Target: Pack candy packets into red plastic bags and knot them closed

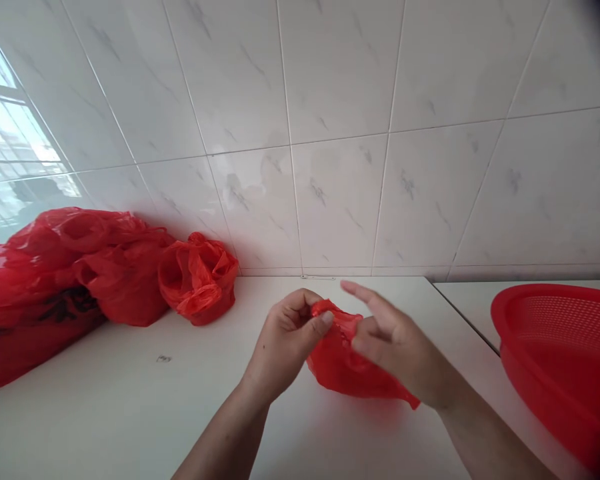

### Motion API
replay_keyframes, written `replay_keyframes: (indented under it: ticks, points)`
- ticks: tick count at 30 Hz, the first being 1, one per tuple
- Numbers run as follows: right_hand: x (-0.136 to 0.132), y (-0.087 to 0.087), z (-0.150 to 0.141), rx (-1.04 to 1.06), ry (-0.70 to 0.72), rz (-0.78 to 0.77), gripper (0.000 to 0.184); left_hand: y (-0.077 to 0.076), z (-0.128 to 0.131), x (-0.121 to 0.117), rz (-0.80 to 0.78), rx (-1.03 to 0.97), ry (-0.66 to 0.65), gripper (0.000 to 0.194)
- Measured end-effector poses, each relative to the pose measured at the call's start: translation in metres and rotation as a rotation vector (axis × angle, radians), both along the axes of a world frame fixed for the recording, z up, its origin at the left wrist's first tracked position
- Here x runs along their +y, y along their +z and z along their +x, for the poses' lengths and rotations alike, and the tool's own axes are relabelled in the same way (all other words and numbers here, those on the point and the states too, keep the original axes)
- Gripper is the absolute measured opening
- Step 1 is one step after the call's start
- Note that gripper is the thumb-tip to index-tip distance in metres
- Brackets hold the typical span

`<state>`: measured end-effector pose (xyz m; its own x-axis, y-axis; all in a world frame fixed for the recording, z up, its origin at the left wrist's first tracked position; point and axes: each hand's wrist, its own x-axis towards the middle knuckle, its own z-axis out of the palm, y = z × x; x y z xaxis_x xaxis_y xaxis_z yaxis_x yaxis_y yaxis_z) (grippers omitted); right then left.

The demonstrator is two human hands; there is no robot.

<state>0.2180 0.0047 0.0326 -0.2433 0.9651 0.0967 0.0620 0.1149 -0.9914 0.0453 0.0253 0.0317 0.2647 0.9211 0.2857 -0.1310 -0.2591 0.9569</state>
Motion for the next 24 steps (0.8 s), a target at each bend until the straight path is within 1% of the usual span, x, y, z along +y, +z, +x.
replay_keyframes:
  ticks: [1,2,3,4,6,7,8,9,11,12,14,16,18,20,22,24]
  points:
    - [-0.001,-0.001,-0.004,-0.054,0.066,-0.016,0.057,-0.001,0.002,-0.002,-0.008,0.032,-0.049,0.015]
    - [0.000,-0.002,-0.007,-0.099,0.101,-0.033,0.046,-0.002,0.004,-0.003,-0.010,0.060,-0.081,0.013]
    - [0.002,-0.004,-0.009,-0.130,0.103,-0.046,0.033,-0.003,0.005,-0.004,0.001,0.085,-0.087,0.012]
    - [0.004,-0.007,-0.010,-0.141,0.082,-0.051,0.026,-0.004,0.006,-0.004,0.030,0.111,-0.063,0.016]
    - [0.011,-0.010,-0.010,-0.124,0.015,-0.071,0.031,-0.006,0.006,-0.003,0.140,0.186,0.060,0.025]
    - [0.014,-0.012,-0.010,-0.111,-0.012,-0.094,0.033,-0.006,0.007,-0.002,0.205,0.243,0.117,0.026]
    - [0.016,-0.012,-0.009,-0.097,-0.031,-0.118,0.035,-0.007,0.007,-0.002,0.264,0.317,0.144,0.025]
    - [0.017,-0.012,-0.008,-0.082,-0.048,-0.139,0.036,-0.008,0.007,-0.001,0.312,0.397,0.139,0.023]
    - [0.016,-0.010,-0.007,-0.045,-0.063,-0.159,0.038,-0.010,0.009,-0.001,0.384,0.537,0.083,0.023]
    - [0.015,-0.009,-0.007,-0.021,-0.054,-0.154,0.038,-0.011,0.010,-0.001,0.412,0.588,0.061,0.024]
    - [0.013,-0.006,-0.006,0.004,-0.020,-0.145,0.040,-0.015,0.012,0.000,0.463,0.645,0.067,0.017]
    - [0.012,-0.006,-0.003,-0.012,0.035,-0.133,0.041,-0.019,0.013,0.004,0.465,0.654,0.113,0.014]
    - [0.014,-0.007,0.001,-0.037,0.084,-0.106,0.039,-0.023,0.013,0.009,0.408,0.609,0.176,0.016]
    - [0.017,-0.011,0.005,-0.037,0.113,-0.062,0.035,-0.027,0.013,0.015,0.329,0.519,0.236,0.012]
    - [0.020,-0.015,0.009,-0.033,0.128,-0.024,0.036,-0.030,0.012,0.021,0.270,0.411,0.253,0.009]
    - [0.022,-0.019,0.011,-0.054,0.162,0.004,0.037,-0.033,0.012,0.025,0.219,0.311,0.225,0.009]
